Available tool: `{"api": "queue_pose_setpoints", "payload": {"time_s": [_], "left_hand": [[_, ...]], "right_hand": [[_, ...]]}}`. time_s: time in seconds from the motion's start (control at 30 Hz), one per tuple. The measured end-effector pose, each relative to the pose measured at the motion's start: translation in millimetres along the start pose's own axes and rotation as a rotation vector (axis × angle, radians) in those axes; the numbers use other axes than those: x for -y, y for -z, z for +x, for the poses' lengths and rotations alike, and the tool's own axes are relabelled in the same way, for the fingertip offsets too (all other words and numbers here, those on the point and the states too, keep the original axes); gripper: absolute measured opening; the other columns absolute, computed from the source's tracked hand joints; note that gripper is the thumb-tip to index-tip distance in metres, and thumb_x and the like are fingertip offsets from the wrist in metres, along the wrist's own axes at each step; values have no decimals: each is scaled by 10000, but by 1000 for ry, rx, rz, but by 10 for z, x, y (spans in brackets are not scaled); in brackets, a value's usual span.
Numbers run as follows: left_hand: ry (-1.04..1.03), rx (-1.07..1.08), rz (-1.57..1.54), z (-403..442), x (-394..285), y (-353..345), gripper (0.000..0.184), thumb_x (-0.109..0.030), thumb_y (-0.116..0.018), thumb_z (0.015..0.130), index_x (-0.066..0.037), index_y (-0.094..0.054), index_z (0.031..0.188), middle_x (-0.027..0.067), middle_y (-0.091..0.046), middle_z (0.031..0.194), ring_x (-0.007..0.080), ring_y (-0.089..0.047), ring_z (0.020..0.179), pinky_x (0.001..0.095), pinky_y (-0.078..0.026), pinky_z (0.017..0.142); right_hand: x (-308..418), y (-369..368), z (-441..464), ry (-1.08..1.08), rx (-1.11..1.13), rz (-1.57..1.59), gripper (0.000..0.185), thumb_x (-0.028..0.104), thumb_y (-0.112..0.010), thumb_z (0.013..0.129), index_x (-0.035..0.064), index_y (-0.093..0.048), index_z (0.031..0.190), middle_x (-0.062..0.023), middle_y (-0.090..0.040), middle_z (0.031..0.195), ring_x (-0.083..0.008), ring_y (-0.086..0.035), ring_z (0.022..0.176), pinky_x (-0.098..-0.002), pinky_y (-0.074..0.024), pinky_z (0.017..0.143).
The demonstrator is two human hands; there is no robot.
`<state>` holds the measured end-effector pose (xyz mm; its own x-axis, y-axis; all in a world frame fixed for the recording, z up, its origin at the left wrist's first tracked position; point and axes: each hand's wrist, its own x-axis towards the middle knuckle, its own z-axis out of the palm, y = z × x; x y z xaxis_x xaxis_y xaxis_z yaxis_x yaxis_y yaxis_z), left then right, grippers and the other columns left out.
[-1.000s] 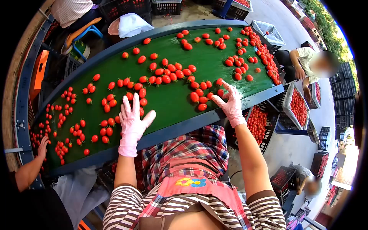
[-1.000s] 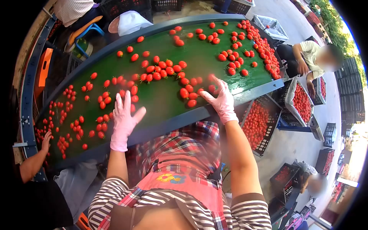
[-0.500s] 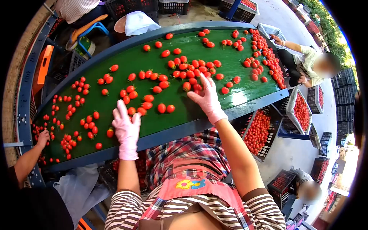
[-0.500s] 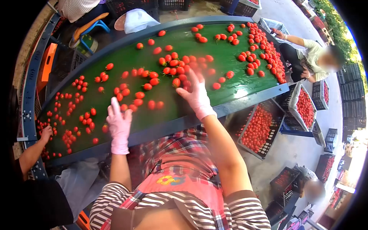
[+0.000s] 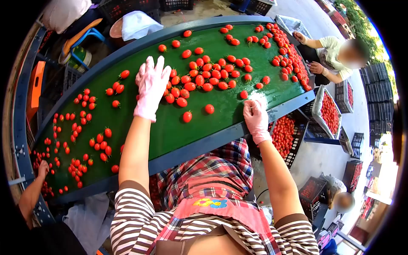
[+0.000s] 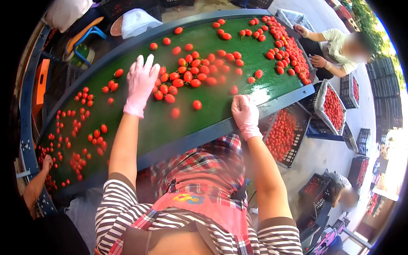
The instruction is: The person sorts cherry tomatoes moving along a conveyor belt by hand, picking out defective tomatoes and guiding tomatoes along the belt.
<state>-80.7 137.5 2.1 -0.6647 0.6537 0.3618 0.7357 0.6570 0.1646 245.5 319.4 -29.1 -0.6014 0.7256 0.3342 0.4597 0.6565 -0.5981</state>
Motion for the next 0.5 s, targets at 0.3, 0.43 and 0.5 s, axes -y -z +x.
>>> {"api": "queue_pose_setpoints", "payload": {"time_s": [0.3,0.43,0.5], "left_hand": [[-57,395,-1086,484,-594,-509,406,-424,-555,975,-141,-667,1244,83,-693,1219,309,-658,1088,442,-506,987],[55,739,-431,398,-811,428,304,-369,-707,885,-82,-701,983,69,-715,1063,170,-694,906,361,-517,693],[-319,396,-187,-7,-801,104,259,-341,-709,871,-92,-682,936,84,-678,950,237,-681,839,394,-521,650]], "right_hand": [[216,-93,-16,-82,52,49,128,74,-703,839,108,-674,959,-98,-641,895,-297,-660,781,-373,-536,707],[183,-41,23,-61,35,62,142,75,-705,827,124,-674,957,-91,-647,880,-313,-657,760,-391,-536,683],[146,-45,12,-38,37,43,149,75,-708,818,132,-670,951,-90,-651,880,-323,-658,761,-396,-536,682]]}}
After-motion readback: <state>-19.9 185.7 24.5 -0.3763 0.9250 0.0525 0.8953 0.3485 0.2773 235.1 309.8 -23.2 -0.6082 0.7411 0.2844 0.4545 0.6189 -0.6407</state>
